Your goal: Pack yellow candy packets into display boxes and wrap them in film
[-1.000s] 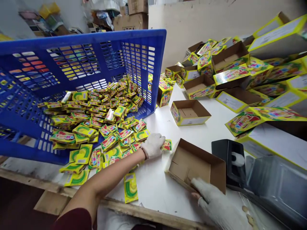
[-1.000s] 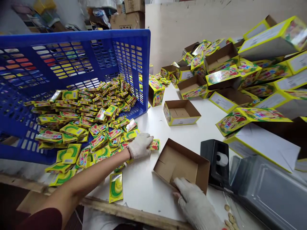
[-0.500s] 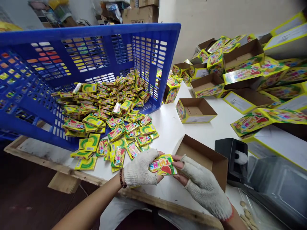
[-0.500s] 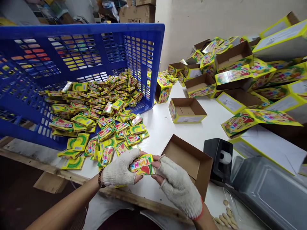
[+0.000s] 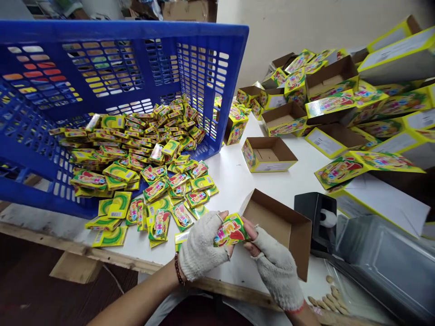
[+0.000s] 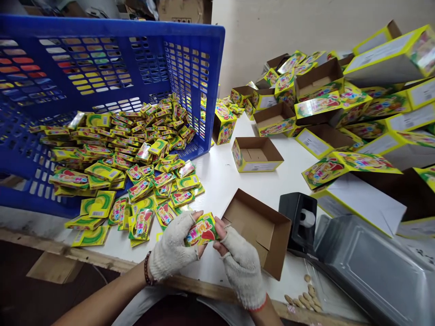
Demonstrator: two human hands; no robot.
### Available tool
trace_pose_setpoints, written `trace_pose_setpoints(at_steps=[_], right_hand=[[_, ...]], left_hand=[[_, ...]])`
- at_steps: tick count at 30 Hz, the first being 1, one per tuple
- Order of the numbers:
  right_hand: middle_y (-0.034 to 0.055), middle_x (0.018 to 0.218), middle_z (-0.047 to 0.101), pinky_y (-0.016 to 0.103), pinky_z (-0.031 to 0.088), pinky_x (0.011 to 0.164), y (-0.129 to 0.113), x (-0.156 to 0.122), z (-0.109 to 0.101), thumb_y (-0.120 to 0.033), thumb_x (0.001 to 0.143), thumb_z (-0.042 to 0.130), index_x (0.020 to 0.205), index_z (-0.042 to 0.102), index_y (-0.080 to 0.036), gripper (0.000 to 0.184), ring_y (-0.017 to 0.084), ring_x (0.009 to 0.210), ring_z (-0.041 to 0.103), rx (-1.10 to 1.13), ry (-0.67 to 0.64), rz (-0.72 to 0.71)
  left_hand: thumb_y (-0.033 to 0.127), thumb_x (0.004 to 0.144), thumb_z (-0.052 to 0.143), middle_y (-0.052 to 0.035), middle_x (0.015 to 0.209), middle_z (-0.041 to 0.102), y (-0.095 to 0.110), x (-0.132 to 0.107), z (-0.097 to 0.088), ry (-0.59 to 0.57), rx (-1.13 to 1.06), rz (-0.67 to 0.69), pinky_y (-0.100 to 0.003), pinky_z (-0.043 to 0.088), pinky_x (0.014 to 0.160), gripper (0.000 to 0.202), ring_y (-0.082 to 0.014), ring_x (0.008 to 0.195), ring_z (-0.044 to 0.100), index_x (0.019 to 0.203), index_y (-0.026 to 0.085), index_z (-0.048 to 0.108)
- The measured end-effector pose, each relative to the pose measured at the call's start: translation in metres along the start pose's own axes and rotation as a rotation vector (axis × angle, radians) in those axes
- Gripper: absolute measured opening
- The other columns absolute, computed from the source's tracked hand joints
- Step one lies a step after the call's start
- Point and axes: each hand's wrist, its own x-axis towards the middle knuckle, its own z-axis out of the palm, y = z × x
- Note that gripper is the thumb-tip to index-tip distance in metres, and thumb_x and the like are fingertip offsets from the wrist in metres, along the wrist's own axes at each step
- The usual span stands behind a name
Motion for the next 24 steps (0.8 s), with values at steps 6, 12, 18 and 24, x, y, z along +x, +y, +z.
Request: trace_pose_setpoints(at_steps=[6, 12, 18, 24], right_hand=[[0.0059, 0.126, 0.072, 0.036, 0.059, 0.096, -0.011, -0.014, 0.024, -0.032, 0.091, 0.064, 0.126, 0.071, -0.026, 0.036, 0.025, 0.113, 0.070, 0.103, 0.152, 0.254], [0.0089, 0.104, 0.077, 0.035, 0.063, 0.083, -0.016, -0.003, 0.014, -0.040, 0.085, 0.068, 0.105, 0.069, -0.023, 0.026, 0.024, 0.094, 0.074, 0.326, 0.137, 0.456], [0.0078, 0.106, 0.072, 0.036, 0.061, 0.085, -0.013, 0.002, -0.002, -0.043, 0.079, 0.072, 0.109, 0.058, -0.025, 0.037, 0.024, 0.097, 0.072, 0.506, 0.001, 0.608], [0.0104, 0.107, 0.075, 0.037, 0.062, 0.081, -0.010, -0.026, 0.001, -0.045, 0.086, 0.059, 0.114, 0.061, -0.021, 0.037, 0.026, 0.095, 0.073, 0.504, -0.110, 0.746]], left_hand=[[0.023, 0.077, 0.065, -0.0142, 0.124, 0.067, 0.012, -0.017, 0.022, 0.112, -0.037, -0.162, -0.037, 0.056, 0.099, 0.064, -0.0265, 0.115, 0.066, 0.139, 0.016, 0.049], [0.035, 0.082, 0.068, -0.0156, 0.141, 0.057, 0.019, -0.021, 0.028, -0.065, -0.336, -0.466, -0.043, 0.048, 0.109, 0.069, -0.0285, 0.128, 0.057, 0.145, 0.016, 0.045], [0.035, 0.090, 0.060, -0.0092, 0.118, 0.068, 0.017, -0.004, 0.005, -0.282, -0.623, -0.599, -0.033, 0.055, 0.091, 0.049, -0.0206, 0.105, 0.066, 0.137, 0.020, 0.054], [0.031, 0.088, 0.061, -0.0040, 0.091, 0.067, 0.029, -0.003, 0.012, -0.212, -0.550, -0.540, -0.027, 0.052, 0.076, 0.015, -0.0161, 0.084, 0.063, 0.094, 0.018, 0.066]])
